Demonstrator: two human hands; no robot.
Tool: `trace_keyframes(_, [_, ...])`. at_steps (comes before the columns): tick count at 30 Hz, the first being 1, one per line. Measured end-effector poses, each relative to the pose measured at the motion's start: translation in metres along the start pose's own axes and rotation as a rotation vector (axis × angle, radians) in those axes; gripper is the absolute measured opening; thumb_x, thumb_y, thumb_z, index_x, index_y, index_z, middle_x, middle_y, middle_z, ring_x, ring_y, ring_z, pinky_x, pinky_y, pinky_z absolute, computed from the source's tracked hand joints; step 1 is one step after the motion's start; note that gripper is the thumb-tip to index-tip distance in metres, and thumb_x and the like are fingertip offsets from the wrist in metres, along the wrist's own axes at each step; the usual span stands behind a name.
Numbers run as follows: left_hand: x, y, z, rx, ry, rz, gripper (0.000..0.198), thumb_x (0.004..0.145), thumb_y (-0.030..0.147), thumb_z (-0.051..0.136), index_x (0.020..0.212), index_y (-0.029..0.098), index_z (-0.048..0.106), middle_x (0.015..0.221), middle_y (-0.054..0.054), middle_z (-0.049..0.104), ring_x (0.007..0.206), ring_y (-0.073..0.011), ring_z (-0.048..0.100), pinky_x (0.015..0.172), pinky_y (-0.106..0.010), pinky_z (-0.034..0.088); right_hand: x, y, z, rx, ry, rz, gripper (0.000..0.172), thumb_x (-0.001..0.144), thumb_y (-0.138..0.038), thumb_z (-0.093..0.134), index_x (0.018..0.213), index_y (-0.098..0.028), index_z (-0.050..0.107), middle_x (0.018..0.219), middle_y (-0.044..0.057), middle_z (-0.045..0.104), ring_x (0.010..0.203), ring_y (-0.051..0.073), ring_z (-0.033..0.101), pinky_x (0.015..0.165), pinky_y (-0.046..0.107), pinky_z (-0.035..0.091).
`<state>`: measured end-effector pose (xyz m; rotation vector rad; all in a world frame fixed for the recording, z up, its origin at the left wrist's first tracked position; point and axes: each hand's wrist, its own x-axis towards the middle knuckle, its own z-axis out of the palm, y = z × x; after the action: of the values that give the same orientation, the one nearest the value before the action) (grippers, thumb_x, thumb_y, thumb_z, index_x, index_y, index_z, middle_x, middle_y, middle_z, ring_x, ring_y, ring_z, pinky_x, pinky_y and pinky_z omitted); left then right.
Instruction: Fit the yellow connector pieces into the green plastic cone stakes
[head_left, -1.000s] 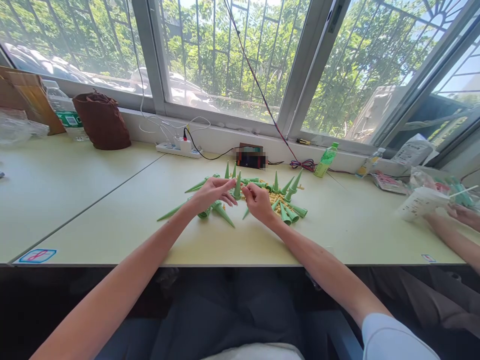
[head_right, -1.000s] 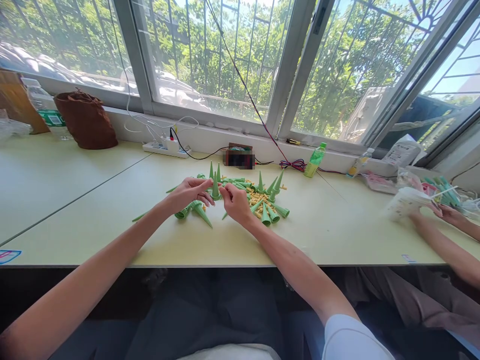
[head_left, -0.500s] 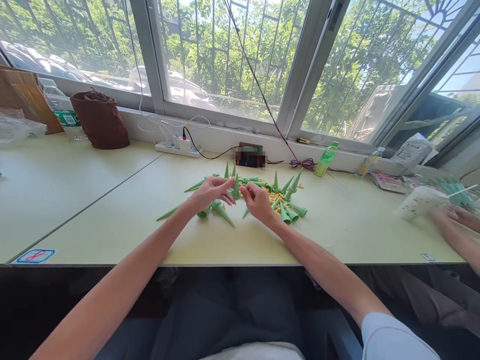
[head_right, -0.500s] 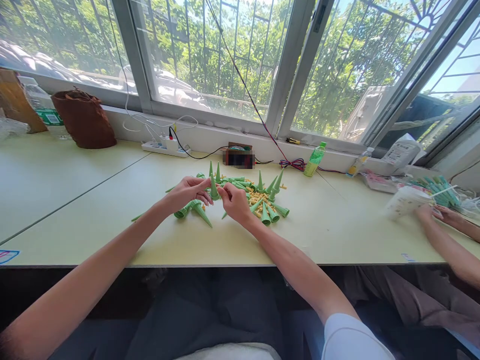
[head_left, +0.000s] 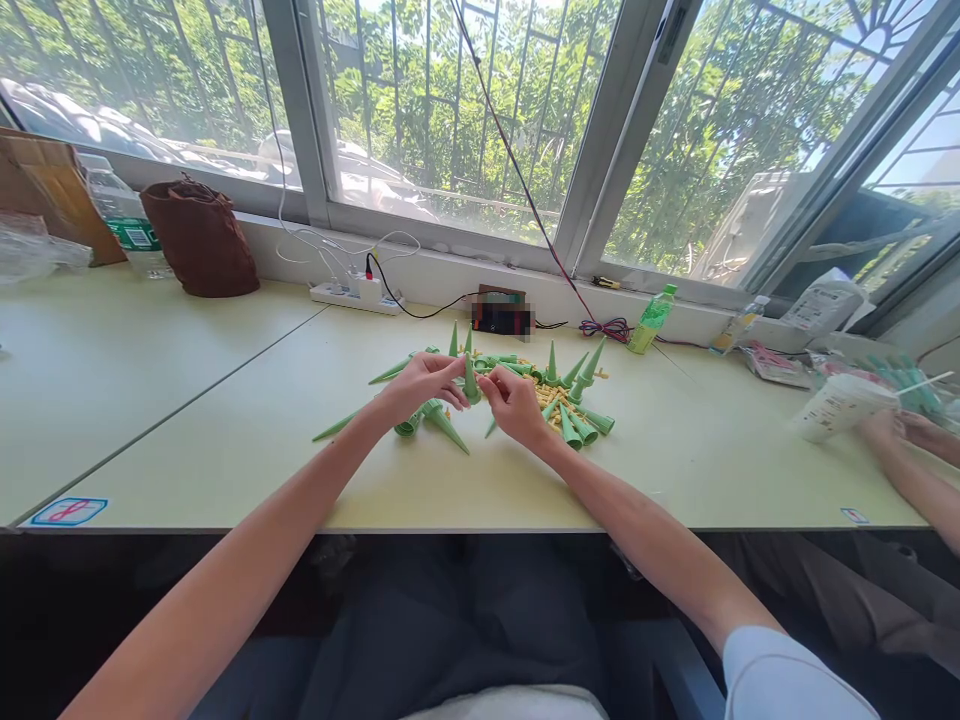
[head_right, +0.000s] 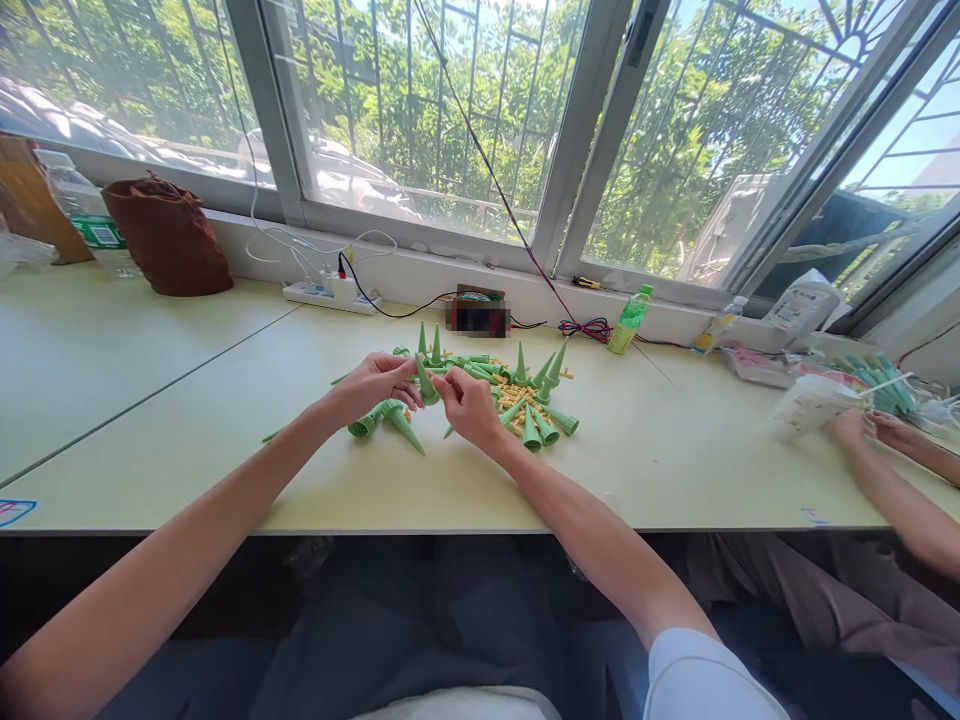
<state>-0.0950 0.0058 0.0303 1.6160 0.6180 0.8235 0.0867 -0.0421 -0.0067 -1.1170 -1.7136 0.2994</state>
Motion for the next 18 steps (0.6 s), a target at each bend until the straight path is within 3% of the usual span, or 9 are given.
trace_keyframes(18, [-0.0022, 0.006, 0.004, 0.054, -0.001, 0.01, 0.053, 0.078, 0.061, 0.065, 0.091, 0.01, 0.07, 0.06, -0.004, 0.062, 0.055, -0.0143, 0.063, 0.052, -0.024, 0.053, 0.0004, -0.0001, 0.0007, 0.005, -0.027, 0.023, 0.035, 0.093, -0.046, 0.047, 0.069, -0.021, 0.043, 0.053, -0.005, 0.036, 0.05, 0.011, 0.029, 0.05, 0.026, 0.024])
